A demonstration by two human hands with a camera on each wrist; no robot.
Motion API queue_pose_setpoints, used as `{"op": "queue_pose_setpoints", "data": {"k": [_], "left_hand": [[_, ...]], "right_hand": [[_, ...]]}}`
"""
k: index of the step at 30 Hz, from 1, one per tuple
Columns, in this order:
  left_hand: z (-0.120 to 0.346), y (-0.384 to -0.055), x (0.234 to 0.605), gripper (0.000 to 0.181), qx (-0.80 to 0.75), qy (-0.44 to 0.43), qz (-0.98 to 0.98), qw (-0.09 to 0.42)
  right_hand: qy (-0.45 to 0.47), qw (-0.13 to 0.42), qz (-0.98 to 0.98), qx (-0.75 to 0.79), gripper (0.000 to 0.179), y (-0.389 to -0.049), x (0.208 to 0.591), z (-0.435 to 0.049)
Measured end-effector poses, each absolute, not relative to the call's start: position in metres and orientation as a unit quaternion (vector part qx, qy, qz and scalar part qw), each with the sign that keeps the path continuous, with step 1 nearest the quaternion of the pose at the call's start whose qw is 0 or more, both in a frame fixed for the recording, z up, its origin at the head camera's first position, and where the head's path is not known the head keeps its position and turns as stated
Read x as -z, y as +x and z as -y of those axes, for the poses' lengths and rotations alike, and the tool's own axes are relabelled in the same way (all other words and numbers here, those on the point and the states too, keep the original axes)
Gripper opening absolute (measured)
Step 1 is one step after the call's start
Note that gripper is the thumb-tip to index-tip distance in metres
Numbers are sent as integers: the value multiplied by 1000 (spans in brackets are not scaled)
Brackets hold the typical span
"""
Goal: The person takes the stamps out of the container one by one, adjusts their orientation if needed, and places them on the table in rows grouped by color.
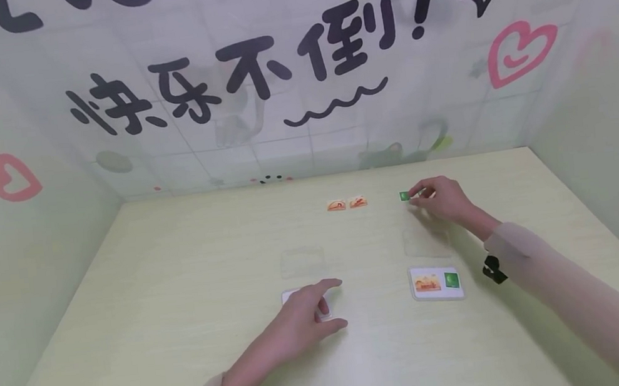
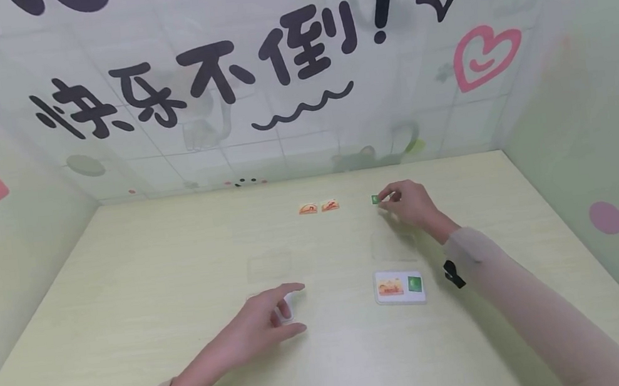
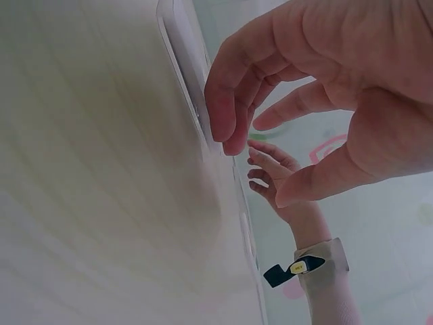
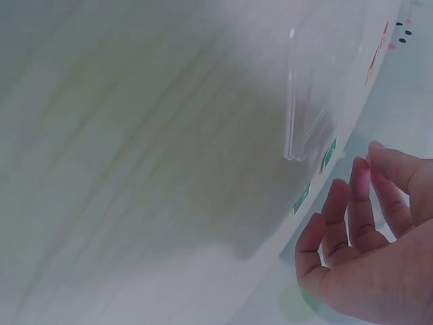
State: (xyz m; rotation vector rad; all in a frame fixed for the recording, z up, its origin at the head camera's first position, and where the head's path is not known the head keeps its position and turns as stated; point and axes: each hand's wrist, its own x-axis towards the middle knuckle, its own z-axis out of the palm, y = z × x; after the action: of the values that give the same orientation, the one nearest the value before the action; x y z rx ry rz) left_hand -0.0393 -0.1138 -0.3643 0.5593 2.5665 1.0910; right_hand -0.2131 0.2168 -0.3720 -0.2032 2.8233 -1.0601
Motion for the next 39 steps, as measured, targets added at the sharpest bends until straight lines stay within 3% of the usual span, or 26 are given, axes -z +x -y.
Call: {"op": "queue_pose_setpoints", "data": {"k": [39], "left_hand": [[66, -60, 369, 63, -379, 195, -887, 179]], "right_hand": [[-90, 60, -923, 368, 24, -179, 370, -221]]}}
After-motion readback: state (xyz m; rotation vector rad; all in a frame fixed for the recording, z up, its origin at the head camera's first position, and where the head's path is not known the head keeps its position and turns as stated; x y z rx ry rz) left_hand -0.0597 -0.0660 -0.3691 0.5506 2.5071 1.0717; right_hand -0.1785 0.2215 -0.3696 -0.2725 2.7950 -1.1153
